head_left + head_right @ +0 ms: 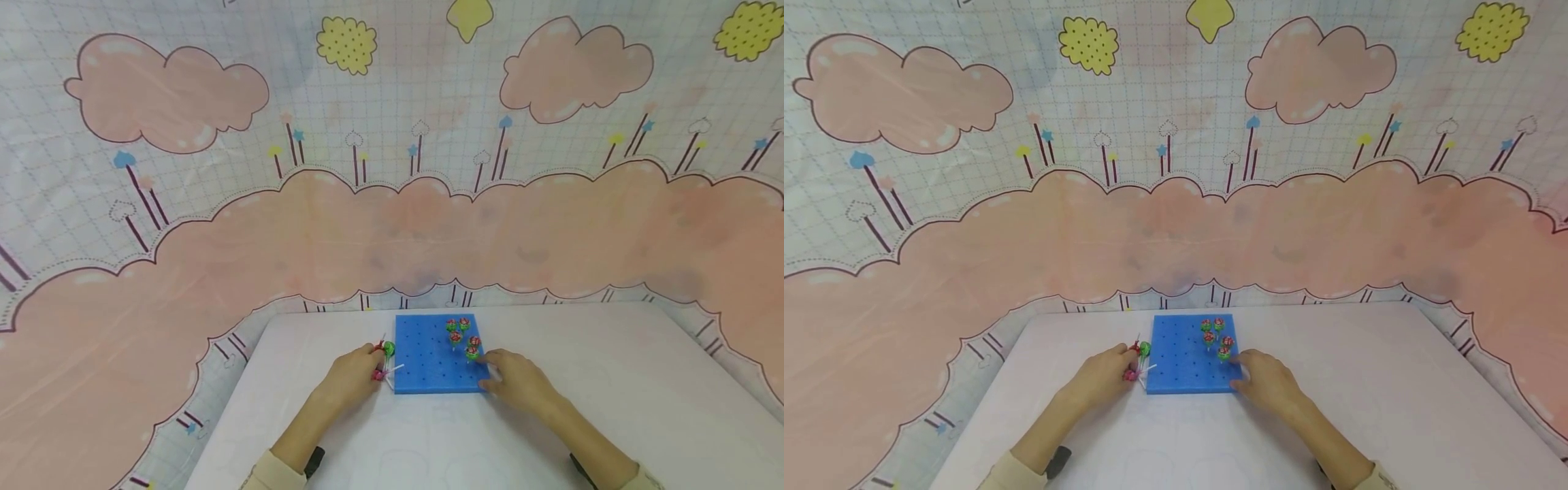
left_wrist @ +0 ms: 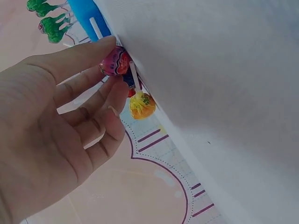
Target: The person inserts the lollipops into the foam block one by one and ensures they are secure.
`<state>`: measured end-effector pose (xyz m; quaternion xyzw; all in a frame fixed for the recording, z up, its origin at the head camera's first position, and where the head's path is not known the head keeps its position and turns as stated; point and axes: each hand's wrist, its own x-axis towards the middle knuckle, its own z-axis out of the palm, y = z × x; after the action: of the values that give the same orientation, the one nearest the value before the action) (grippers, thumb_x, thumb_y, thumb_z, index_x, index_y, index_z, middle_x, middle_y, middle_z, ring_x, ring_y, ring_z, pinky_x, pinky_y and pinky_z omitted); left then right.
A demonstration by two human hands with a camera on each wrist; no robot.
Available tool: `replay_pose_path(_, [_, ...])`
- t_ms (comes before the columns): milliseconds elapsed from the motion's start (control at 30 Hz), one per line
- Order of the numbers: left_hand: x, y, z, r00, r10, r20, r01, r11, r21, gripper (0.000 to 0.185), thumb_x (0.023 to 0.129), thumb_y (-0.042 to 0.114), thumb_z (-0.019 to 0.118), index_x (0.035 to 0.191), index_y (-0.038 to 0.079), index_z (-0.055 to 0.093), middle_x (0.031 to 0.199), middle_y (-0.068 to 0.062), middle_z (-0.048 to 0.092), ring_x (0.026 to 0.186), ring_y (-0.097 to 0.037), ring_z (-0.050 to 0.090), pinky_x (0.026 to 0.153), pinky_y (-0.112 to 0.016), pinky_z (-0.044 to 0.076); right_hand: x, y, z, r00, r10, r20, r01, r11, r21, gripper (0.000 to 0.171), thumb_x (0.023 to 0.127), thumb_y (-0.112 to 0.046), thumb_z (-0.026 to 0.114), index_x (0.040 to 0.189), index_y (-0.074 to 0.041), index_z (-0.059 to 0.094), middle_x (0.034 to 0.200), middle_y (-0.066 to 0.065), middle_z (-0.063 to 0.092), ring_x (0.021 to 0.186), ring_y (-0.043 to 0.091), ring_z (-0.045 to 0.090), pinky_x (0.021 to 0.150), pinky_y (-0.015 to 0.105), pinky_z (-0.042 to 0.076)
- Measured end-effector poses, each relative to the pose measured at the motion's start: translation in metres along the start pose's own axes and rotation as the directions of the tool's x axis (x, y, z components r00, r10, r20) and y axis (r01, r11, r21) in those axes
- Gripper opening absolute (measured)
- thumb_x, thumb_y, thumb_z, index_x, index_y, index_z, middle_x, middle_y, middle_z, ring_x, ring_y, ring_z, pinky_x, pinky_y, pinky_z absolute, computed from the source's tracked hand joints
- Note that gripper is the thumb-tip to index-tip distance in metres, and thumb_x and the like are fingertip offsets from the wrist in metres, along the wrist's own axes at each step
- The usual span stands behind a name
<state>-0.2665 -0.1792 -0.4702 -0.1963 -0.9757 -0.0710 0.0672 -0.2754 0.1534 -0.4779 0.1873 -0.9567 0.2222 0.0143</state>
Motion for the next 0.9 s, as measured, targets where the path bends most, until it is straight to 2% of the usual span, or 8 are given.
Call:
replay_pose_path(200, [-0.0004, -0.0007, 0.0016, 1.000, -0.026, 0.013, 0.027, 1.000, -0.009, 0.019, 0.086, 0.014, 0.085, 0.095, 0.009, 0.069, 0.089, -0.002, 0.056, 0.073, -0.015, 0.054, 0.069, -0.035, 0.056, -0.0005, 0.0000, 0.0001, 1.000, 0.000, 0.004, 0.000, 1.000, 0.000, 0.040, 0.090, -0.023, 0.083, 0.126, -0.010, 0.074, 0.135, 0.016, 0.068, 0.129, 0.042, 0.060, 0.105, 0.060, 0.050])
replay_pose_path(367, [-0.0014, -0.0006, 0.0019, 0.999, -0.025, 0.033, 0.026, 0.999, -0.020, 0.025, 0.088, 0.017, 0.085, 0.103, 0.005, 0.070, 0.093, -0.004, 0.056, 0.074, -0.016, 0.053, 0.068, -0.034, 0.056, -0.0011, 0.0003, 0.0000, 1.000, 0.007, 0.006, -0.007, 1.000, 0.003, 0.040, 0.091, -0.023, 0.083, 0.127, -0.010, 0.073, 0.136, 0.016, 0.067, 0.131, 0.041, 0.060, 0.107, 0.060, 0.049])
replay_pose_path(567, [-0.0012, -0.0016, 0.0020, 0.999, -0.019, 0.048, 0.019, 1.000, 0.014, 0.036, 0.091, 0.020, 0.082, 0.118, 0.001, 0.069, 0.110, -0.011, 0.065, 0.093, -0.022, 0.064, 0.086, -0.043, 0.061, -0.0016, -0.0003, 0.0005, 1.000, 0.013, 0.003, -0.013, 1.000, -0.003, 0.041, 0.091, -0.022, 0.083, 0.128, -0.009, 0.073, 0.137, 0.017, 0.067, 0.131, 0.042, 0.059, 0.107, 0.060, 0.049])
replay_pose_path(700, [-0.0011, -0.0023, -0.0014, 0.998, -0.037, 0.053, 0.036, 0.999, 0.018, 0.040, 0.095, 0.019, 0.078, 0.128, -0.001, 0.066, 0.110, -0.013, 0.068, 0.097, -0.025, 0.067, 0.091, -0.044, 0.060, -0.0019, -0.0013, 0.0006, 1.000, 0.001, -0.001, -0.001, 1.000, -0.007, 0.040, 0.091, -0.022, 0.082, 0.127, -0.009, 0.073, 0.136, 0.017, 0.067, 0.130, 0.042, 0.060, 0.106, 0.061, 0.050])
replay_pose_path(800, [-0.0011, -0.0026, -0.0040, 0.998, -0.045, 0.044, 0.046, 0.999, -0.009, 0.035, 0.097, 0.020, 0.076, 0.125, 0.001, 0.065, 0.098, -0.007, 0.066, 0.086, -0.021, 0.063, 0.081, -0.039, 0.060, -0.0022, -0.0016, 0.0005, 1.000, -0.005, -0.005, 0.005, 1.000, -0.010, 0.040, 0.091, -0.023, 0.082, 0.127, -0.009, 0.073, 0.136, 0.017, 0.067, 0.130, 0.042, 0.060, 0.106, 0.061, 0.050])
replay_pose_path(900, [-0.0011, -0.0021, -0.0063, 0.999, -0.034, 0.026, 0.035, 0.998, -0.053, 0.024, 0.098, 0.021, 0.075, 0.114, 0.006, 0.065, 0.089, -0.001, 0.058, 0.078, -0.016, 0.056, 0.070, -0.033, 0.053, -0.0023, -0.0013, 0.0008, 1.000, -0.004, -0.009, 0.003, 1.000, -0.014, 0.040, 0.091, -0.023, 0.082, 0.127, -0.009, 0.073, 0.136, 0.016, 0.067, 0.130, 0.042, 0.060, 0.106, 0.061, 0.050])
